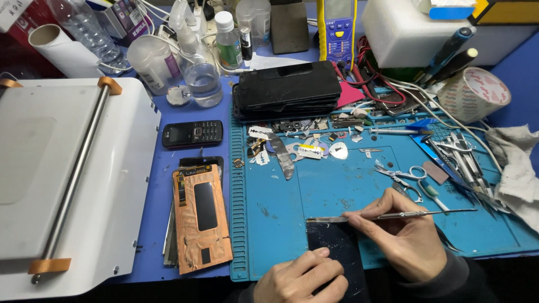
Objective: Disassembling a smartphone screen using a metal pry tool on a workshop bench.
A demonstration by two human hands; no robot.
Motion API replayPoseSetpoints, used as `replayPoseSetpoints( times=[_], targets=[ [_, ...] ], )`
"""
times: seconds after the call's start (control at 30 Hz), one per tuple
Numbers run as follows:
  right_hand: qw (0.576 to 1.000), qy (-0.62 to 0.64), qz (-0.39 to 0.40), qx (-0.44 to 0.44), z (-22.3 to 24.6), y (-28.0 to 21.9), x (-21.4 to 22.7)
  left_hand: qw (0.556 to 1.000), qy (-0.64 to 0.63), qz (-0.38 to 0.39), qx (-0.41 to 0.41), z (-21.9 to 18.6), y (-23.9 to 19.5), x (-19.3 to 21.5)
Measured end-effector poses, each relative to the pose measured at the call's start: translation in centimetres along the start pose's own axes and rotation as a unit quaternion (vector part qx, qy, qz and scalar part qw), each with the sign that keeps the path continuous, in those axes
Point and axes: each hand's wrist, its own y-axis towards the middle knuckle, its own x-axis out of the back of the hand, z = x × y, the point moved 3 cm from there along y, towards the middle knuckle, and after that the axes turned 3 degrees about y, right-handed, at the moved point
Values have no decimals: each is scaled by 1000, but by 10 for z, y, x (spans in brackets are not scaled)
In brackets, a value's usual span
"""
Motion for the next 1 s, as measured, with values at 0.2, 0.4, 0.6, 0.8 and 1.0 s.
replayPoseSetpoints(
  times=[0.2,0.4,0.6,0.8,1.0],
  targets=[
    [999,31,-18,2,-10,1,7,1000,7,-14,6,-2,2,1],
    [1000,-15,-17,-6,-10,2,11,1000,-3,1,6,-1,1,2],
    [1000,-16,-3,-5,-1,0,3,1000,3,1,1,-2,3,4],
    [1000,2,7,11,-2,1,0,1000,-5,3,-4,-1,4,5],
    [1000,-3,-10,4,-4,1,5,1000,-13,-15,-3,-1,2,4]
  ],
)
